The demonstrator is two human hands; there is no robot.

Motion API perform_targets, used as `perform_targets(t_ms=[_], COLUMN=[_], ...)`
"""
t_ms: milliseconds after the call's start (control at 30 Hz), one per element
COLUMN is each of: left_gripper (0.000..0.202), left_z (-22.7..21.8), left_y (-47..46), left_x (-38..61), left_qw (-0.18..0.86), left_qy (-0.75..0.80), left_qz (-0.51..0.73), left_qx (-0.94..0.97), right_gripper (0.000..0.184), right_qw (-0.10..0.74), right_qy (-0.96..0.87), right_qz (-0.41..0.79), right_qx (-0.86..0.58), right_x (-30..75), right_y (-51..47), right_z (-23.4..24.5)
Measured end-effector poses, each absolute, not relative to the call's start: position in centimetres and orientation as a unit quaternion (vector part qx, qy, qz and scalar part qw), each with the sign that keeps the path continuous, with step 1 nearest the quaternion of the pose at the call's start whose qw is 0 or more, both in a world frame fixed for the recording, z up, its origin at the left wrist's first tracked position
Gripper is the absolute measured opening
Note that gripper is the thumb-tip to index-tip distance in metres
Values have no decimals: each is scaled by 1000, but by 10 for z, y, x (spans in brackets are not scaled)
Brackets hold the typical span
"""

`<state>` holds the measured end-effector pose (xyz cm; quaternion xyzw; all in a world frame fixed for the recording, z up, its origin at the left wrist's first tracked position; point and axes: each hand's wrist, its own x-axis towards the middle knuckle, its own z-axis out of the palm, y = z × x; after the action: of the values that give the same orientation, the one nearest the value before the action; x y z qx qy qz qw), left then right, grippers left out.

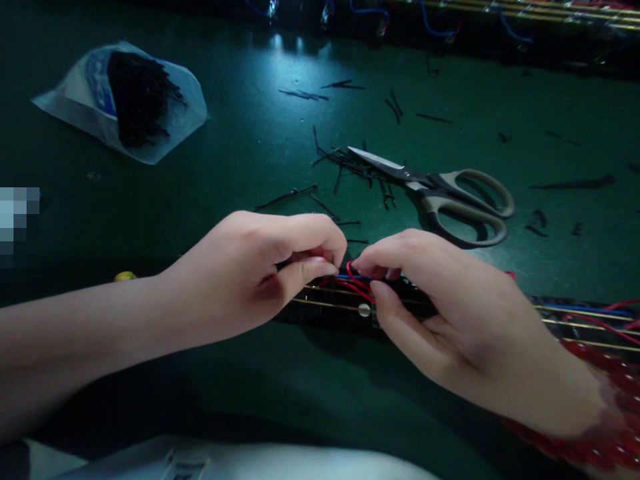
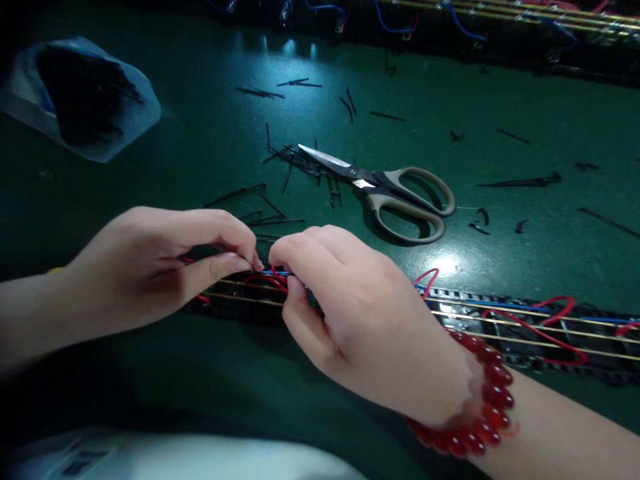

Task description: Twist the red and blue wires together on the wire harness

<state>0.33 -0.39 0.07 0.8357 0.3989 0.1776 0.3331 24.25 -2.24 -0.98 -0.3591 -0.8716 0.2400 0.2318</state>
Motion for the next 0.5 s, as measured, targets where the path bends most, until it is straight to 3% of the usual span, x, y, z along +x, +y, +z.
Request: perform_targets(t_ms=[500], left_gripper=[9], left_z=[-3], left_y=[-6], left_x=[4], left_qw=[283], left_qy=[414], left_qz=[152], left_qx=[852], right_gripper=[17], right_qw=[229], right_qy=[-885], right_qz=[231], right_qx=[-333], right_x=[244], right_y=[-21], right_z=[-7])
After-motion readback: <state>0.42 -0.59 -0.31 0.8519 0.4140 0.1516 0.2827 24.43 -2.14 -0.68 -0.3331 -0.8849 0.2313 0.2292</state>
